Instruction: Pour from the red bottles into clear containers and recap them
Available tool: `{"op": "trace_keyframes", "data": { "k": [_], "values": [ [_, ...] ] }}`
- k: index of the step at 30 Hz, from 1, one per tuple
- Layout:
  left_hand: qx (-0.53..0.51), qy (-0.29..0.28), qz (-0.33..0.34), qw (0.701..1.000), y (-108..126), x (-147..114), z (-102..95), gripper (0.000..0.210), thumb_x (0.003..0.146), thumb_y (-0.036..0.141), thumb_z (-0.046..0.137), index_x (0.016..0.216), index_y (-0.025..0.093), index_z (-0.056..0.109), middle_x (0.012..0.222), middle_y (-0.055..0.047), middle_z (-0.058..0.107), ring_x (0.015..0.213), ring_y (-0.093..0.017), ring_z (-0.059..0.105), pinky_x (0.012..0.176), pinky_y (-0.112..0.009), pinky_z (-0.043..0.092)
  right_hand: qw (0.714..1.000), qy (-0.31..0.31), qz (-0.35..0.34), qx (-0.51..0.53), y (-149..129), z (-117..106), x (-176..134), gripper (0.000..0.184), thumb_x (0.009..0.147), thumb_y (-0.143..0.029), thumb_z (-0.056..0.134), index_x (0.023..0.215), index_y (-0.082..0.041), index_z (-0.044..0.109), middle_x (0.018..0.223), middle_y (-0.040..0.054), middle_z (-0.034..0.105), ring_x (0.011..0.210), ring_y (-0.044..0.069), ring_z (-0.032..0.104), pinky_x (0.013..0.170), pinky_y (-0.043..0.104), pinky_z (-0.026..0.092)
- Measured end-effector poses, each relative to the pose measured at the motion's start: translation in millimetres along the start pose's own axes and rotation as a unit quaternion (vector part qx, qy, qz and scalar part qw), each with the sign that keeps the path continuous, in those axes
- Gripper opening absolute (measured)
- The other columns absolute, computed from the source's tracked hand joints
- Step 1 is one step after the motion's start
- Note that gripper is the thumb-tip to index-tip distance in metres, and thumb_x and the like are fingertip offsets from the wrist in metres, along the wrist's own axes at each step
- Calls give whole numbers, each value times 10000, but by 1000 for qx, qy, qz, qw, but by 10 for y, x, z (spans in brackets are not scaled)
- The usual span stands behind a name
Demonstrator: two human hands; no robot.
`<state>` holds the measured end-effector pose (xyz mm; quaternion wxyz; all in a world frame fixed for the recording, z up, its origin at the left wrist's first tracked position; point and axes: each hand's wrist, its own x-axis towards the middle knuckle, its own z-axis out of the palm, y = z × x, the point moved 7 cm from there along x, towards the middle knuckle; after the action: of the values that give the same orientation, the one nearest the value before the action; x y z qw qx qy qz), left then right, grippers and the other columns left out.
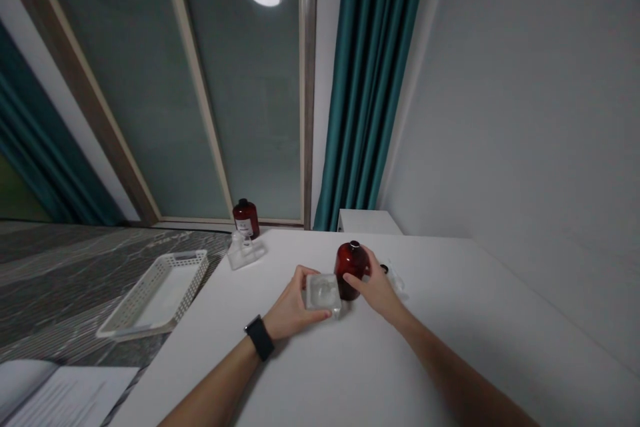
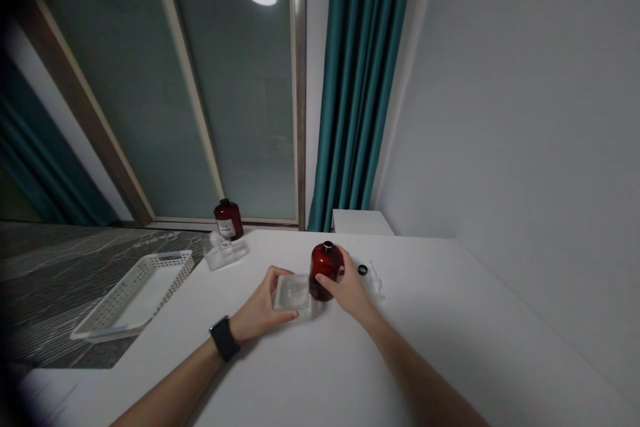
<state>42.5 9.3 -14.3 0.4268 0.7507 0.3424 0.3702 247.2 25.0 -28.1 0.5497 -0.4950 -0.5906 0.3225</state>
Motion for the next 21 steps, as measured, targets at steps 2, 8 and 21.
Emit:
{"op": "trace_keyframes", "data": {
  "k": [2, 8, 21],
  "values": [
    [2, -10, -2, 1000, 9, 4, 3, 611, 691, 417, 825, 1092, 194, 421, 1063, -71, 597, 986, -250, 588, 853, -364, 446, 1000, -7, -7, -13, -49, 68, 92, 726, 711, -282, 763, 1364, -245, 445, 1367, 97, 564, 1205, 272, 558, 1018, 465, 453],
    [8, -16, -16, 1000, -46, 18, -16, 569, 688, 383, 810, 1061, 186, 428, 1006, -48, 590, 906, -220, 581, 777, -322, 448, 999, -11, -33, 1, -25, 284, 370, 727, 688, -265, 767, 1341, -220, 452, 1343, 101, 568, 1219, 264, 551, 1052, 451, 429],
    [49, -35, -20, 998, -138, 38, -13, 533, 680, 315, 801, 1016, 199, 404, 923, -1, 563, 805, -184, 552, 686, -282, 427, 999, -10, -38, -2, 104, 414, 541, 835, 691, -309, 765, 1414, -246, 352, 1417, 122, 506, 1304, 276, 493, 1129, 505, 338]
  ]
}}
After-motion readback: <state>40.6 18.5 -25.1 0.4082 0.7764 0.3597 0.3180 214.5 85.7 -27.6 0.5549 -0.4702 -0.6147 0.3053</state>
